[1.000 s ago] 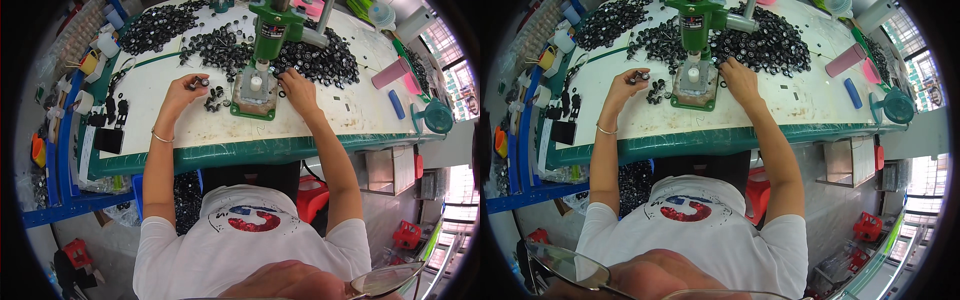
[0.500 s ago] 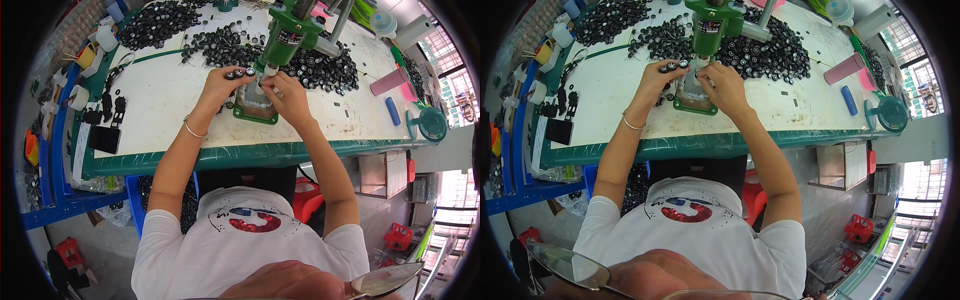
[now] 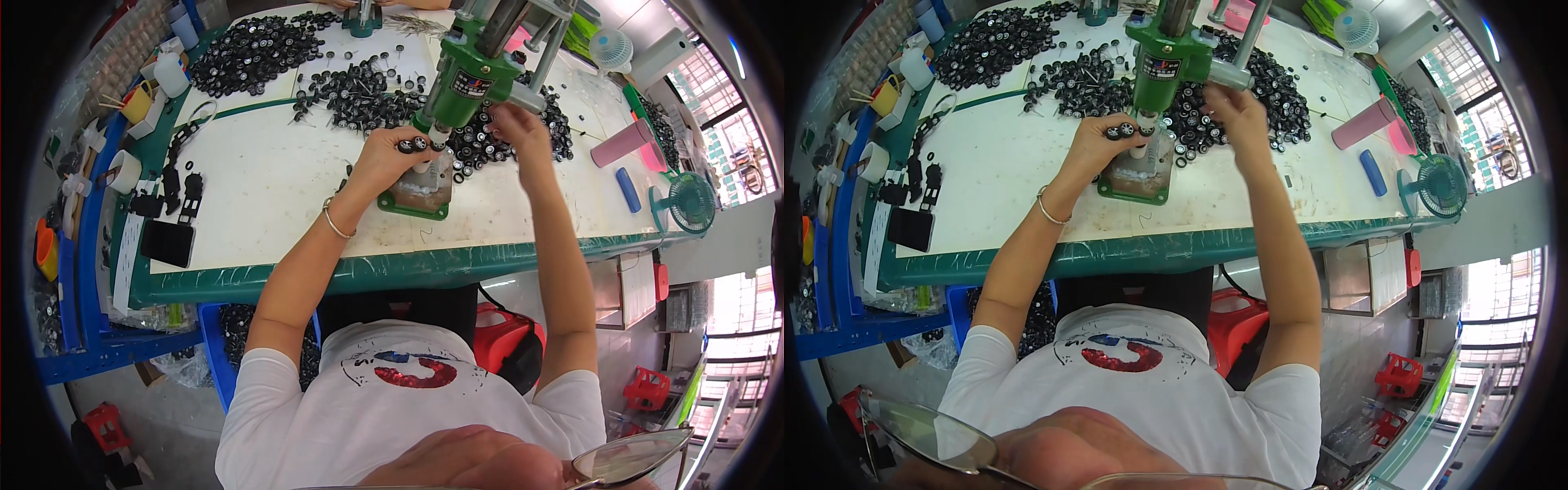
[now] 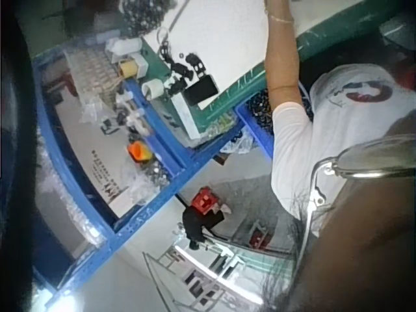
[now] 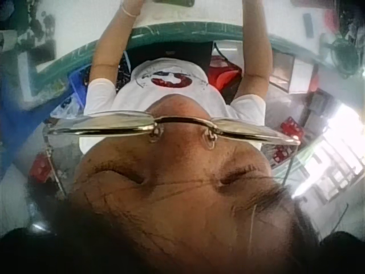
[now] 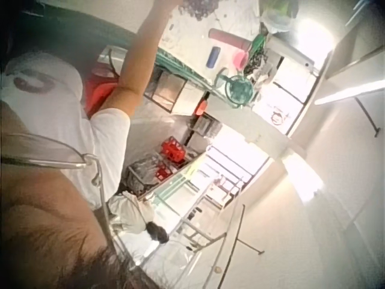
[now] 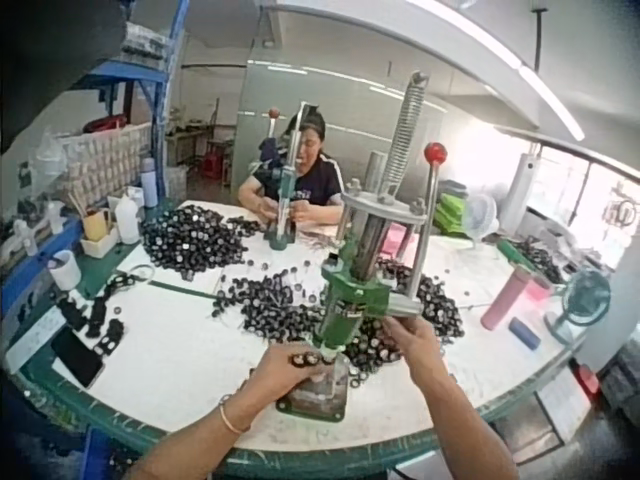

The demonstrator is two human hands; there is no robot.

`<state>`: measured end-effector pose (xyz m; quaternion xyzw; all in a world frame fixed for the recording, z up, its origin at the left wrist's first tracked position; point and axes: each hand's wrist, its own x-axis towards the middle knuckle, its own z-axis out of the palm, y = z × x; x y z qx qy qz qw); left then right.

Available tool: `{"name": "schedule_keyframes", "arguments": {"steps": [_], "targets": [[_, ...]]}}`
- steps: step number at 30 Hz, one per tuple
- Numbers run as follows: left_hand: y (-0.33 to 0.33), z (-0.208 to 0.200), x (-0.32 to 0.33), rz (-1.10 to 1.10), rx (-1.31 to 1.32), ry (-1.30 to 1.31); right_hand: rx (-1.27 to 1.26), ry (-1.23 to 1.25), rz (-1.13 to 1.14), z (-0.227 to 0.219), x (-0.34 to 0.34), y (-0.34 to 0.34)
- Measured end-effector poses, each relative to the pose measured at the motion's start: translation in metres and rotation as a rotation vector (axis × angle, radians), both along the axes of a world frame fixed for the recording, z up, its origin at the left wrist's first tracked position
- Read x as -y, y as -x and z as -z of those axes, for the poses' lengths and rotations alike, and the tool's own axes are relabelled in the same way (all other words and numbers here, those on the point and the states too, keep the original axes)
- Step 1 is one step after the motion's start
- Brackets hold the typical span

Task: The person repeatedly picks small metal components from a pile on the table, places them into a green press machine, and operates the lever to press them. The person then removes the processed parts and places them into a separate pile, continuing this cycle throughout the clip.

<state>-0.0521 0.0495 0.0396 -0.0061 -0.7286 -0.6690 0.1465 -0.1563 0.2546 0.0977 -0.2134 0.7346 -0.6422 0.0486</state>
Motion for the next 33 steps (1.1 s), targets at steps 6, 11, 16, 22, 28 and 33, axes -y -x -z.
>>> {"name": "schedule_keyframes", "arguments": {"steps": [6,11,16,22,28,33], "targets": [[0.005,0.011,0.002,-0.031,-0.043,-0.095,-0.059,0.487,-0.029,-0.112,0.036,0.036],[0.011,0.006,-0.001,0.062,-0.036,-0.140,0.066,0.498,-0.294,-0.188,0.041,0.090],[0.005,0.006,0.002,0.028,-0.031,-0.121,-0.129,0.567,-0.069,-0.174,0.051,0.092],[0.006,0.005,0.000,0.019,-0.030,-0.048,0.149,0.709,-0.630,-0.180,0.005,0.114],[0.006,0.009,0.002,0.017,-0.053,-0.040,-0.564,0.638,-0.208,-0.168,0.031,-0.001],[0.006,0.016,-0.001,-0.013,-0.111,0.037,-0.751,0.660,0.196,-0.144,0.040,-0.067]]}}
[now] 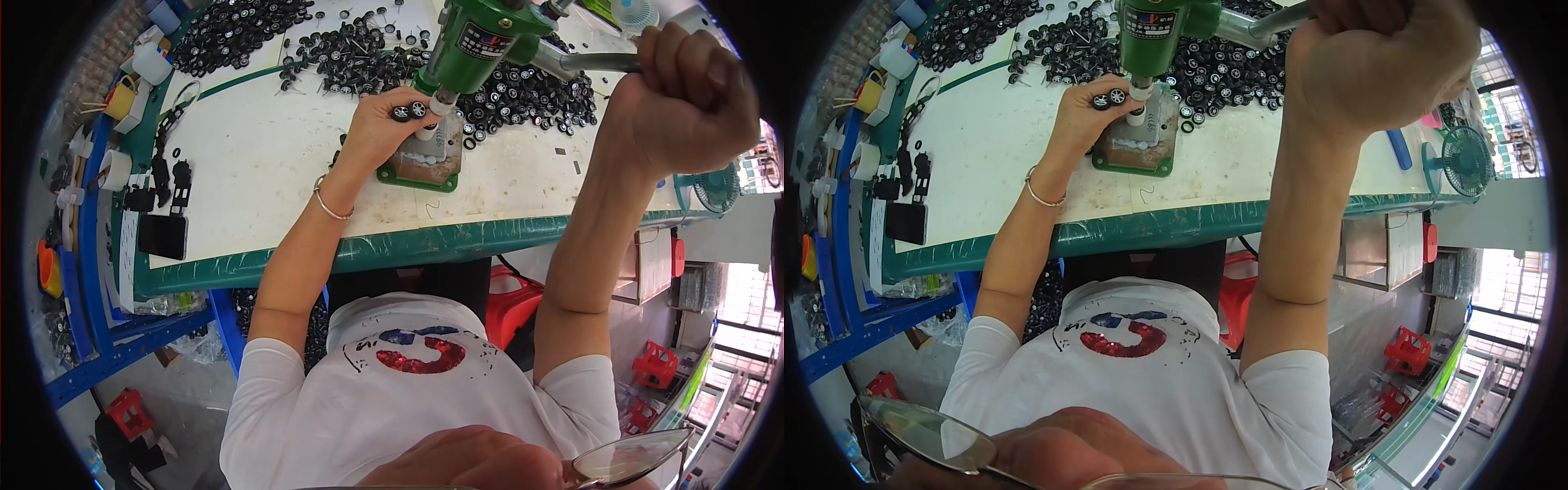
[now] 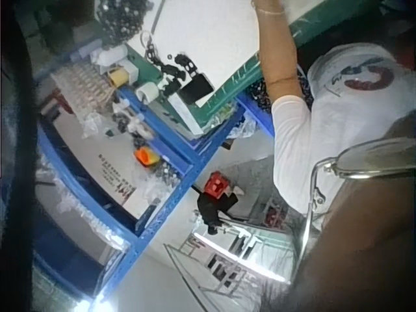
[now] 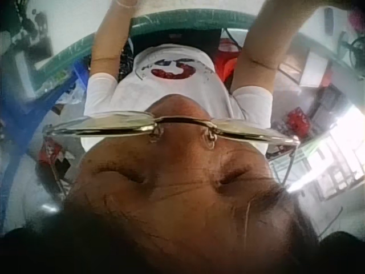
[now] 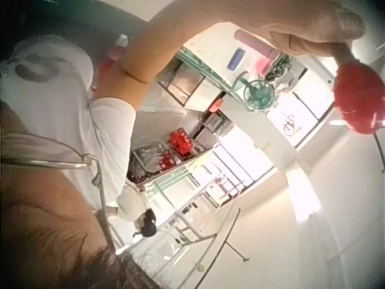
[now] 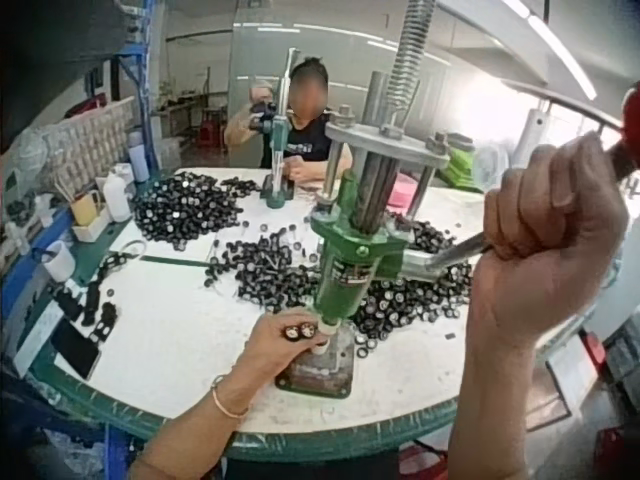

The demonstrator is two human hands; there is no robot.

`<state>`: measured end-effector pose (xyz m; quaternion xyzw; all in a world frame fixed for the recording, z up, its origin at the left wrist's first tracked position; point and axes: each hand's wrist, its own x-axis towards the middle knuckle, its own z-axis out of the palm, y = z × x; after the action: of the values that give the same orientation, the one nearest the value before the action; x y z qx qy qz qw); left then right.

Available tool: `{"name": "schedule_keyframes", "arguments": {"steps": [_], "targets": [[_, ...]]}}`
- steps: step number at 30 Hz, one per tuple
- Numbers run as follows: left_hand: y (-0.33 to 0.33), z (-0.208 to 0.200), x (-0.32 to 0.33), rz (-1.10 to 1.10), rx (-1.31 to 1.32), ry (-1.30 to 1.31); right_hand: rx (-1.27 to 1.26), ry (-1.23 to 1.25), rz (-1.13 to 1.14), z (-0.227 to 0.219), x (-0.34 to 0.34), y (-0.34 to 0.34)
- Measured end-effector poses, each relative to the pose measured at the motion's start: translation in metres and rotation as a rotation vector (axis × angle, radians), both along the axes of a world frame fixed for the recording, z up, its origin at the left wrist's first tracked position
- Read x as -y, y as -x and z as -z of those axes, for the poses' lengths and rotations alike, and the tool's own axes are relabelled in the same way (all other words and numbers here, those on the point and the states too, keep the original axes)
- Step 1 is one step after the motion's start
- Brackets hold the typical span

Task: The person repeatedly picks small metal components from a pile on the table, places them into a green press machine, and operates the lever to press them. The person then removes the processed parts and places them into a separate pile, continuing this cycle throughout the clip.

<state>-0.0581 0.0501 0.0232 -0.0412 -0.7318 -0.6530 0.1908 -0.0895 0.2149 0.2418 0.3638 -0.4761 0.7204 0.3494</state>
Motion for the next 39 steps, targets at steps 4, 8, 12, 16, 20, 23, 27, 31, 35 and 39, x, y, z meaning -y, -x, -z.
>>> {"name": "schedule_keyframes", "arguments": {"steps": [4,8,12,16,20,23,27,31,35,39], "targets": [[-0.001,-0.004,-0.003,-0.002,0.034,-0.010,-0.102,-0.117,-0.373,-0.001,-0.019,0.033],[-0.006,-0.015,-0.003,0.024,0.150,-0.060,-0.053,-0.038,-0.225,-0.010,0.009,0.054],[-0.009,-0.023,0.007,0.029,0.250,-0.126,0.398,-0.161,-0.304,-0.028,0.013,0.120],[-0.010,-0.018,0.030,-0.072,0.214,-0.397,0.583,-0.299,-0.832,-0.014,-0.012,0.211],[-0.040,-0.008,0.071,-0.202,0.345,-0.267,0.612,-0.153,-0.412,0.006,0.010,0.117],[-0.053,-0.011,0.081,-0.235,0.511,0.044,0.733,0.060,-0.267,0.034,0.005,0.082],[-0.054,0.007,0.091,-0.176,0.502,0.415,0.777,-0.613,-0.071,0.113,-0.063,0.104],[-0.049,0.001,0.084,-0.081,0.484,0.497,0.671,-0.973,-0.037,0.199,-0.086,0.087],[-0.048,0.014,0.085,-0.007,0.332,0.367,0.402,-1.240,0.074,0.235,-0.080,0.061],[-0.049,0.026,0.093,-0.057,0.345,0.371,0.356,-1.313,0.196,0.226,-0.069,0.046]]}}
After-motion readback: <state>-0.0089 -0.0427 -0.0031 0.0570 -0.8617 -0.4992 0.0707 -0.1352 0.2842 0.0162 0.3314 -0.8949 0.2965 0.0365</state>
